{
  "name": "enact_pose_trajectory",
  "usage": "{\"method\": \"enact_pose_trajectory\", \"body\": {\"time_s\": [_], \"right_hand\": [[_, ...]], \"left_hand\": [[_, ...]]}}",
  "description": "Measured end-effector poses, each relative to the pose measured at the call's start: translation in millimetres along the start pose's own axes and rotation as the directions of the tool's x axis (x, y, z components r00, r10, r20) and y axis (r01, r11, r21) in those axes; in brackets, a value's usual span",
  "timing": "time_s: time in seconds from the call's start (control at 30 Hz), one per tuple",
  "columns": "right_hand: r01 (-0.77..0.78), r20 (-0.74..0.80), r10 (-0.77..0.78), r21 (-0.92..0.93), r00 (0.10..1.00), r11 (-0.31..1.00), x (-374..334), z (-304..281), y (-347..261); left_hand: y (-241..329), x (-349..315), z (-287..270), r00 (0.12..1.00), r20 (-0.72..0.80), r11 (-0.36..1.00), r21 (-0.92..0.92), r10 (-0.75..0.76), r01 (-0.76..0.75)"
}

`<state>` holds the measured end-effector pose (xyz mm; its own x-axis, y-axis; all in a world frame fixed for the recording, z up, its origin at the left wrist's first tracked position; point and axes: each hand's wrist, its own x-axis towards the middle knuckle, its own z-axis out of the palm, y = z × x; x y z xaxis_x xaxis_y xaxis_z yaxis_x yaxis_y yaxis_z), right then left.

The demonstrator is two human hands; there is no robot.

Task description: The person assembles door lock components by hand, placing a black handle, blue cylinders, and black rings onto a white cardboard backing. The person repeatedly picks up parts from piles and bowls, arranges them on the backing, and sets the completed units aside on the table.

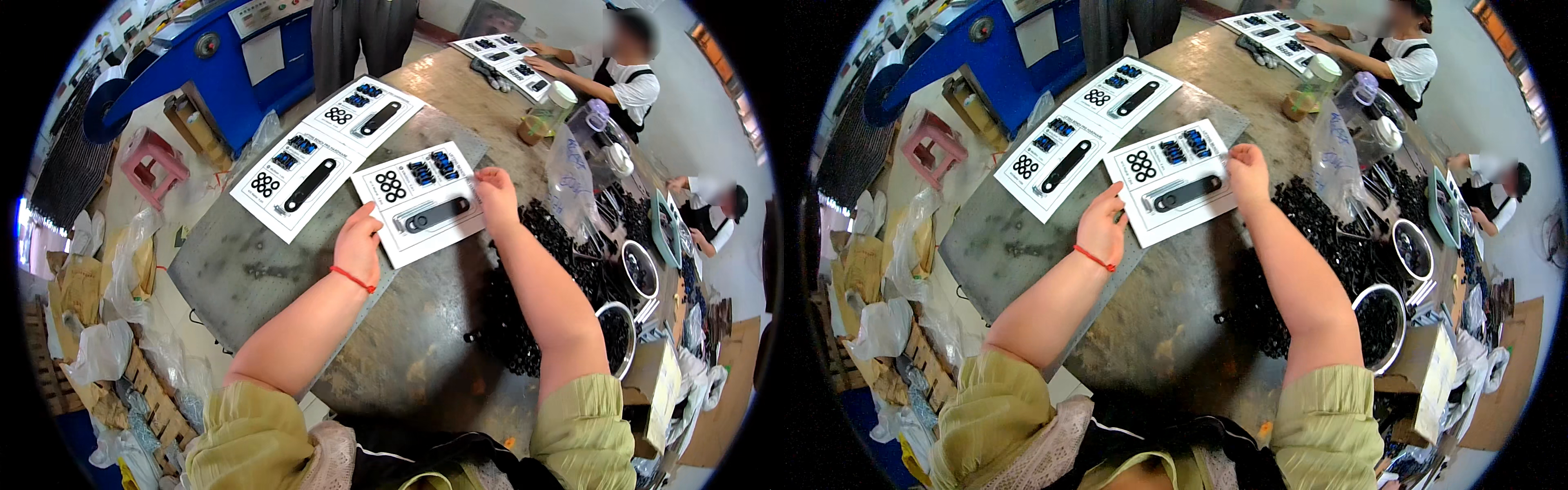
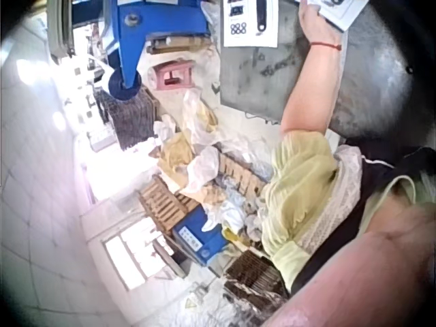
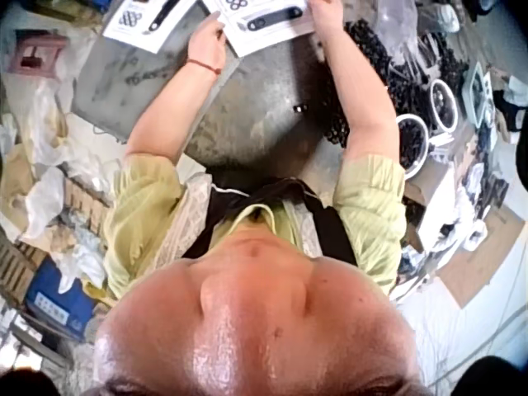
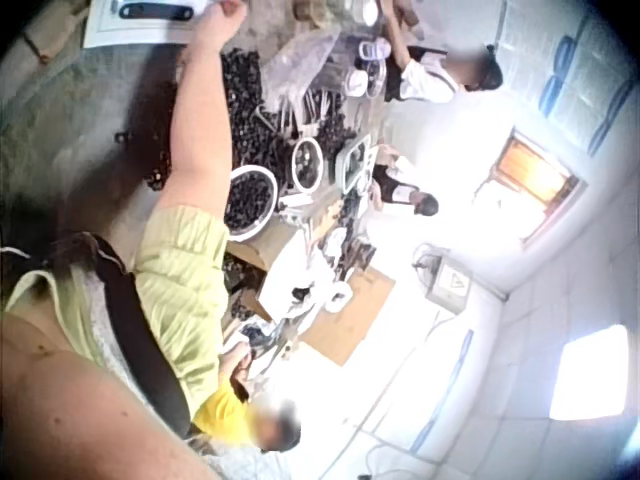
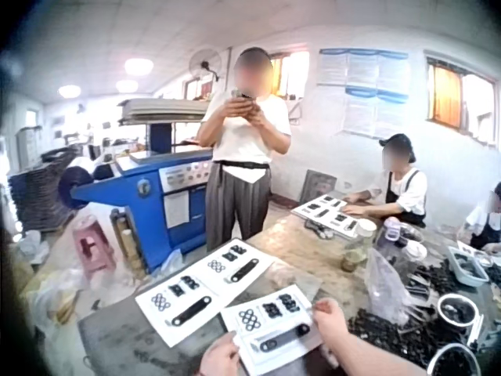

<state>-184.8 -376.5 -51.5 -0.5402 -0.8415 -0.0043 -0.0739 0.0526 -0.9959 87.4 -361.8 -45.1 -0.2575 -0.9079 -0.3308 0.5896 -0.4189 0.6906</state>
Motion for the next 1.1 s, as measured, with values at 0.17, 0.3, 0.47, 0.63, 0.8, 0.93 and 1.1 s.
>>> {"method": "enact_pose_trajectory", "body": {"time_s": [0.17, 0.3, 0.47, 0.63, 0.8, 0.93, 1.1], "right_hand": [[0.054, 0.103, -0.046, -0.078, 0.994, 0.996, 68, -8, 13], [0.051, 0.163, -0.019, -0.191, 0.986, 0.980, 107, -4, 14], [0.039, 0.244, 0.013, -0.210, 0.970, 0.977, 142, 7, 10], [0.041, 0.282, 0.029, -0.238, 0.959, 0.970, 149, 26, 6], [0.026, 0.283, 0.068, -0.317, 0.957, 0.948, 139, 39, -9], [0.034, 0.292, 0.074, -0.350, 0.954, 0.936, 143, 39, -7], [0.093, 0.298, 0.018, -0.354, 0.955, 0.931, 142, 44, -2]], "left_hand": [[-6, 22, 23, 0.998, 0.038, 0.999, 0.026, -0.045, 0.044], [-8, 38, 38, 0.993, 0.119, 1.000, -0.011, -0.026, 0.028], [-13, 47, 50, 0.973, 0.232, 0.999, 0.035, -0.005, -0.003], [-26, 60, 38, 0.954, 0.298, 0.997, 0.059, 0.035, -0.055], [-25, 64, 36, 0.952, 0.300, 0.994, 0.073, 0.058, -0.084], [-32, 72, 33, 0.944, 0.326, 0.986, 0.133, 0.056, -0.104], [-40, 77, 24, 0.933, 0.316, 0.826, 0.470, 0.172, -0.311]]}}
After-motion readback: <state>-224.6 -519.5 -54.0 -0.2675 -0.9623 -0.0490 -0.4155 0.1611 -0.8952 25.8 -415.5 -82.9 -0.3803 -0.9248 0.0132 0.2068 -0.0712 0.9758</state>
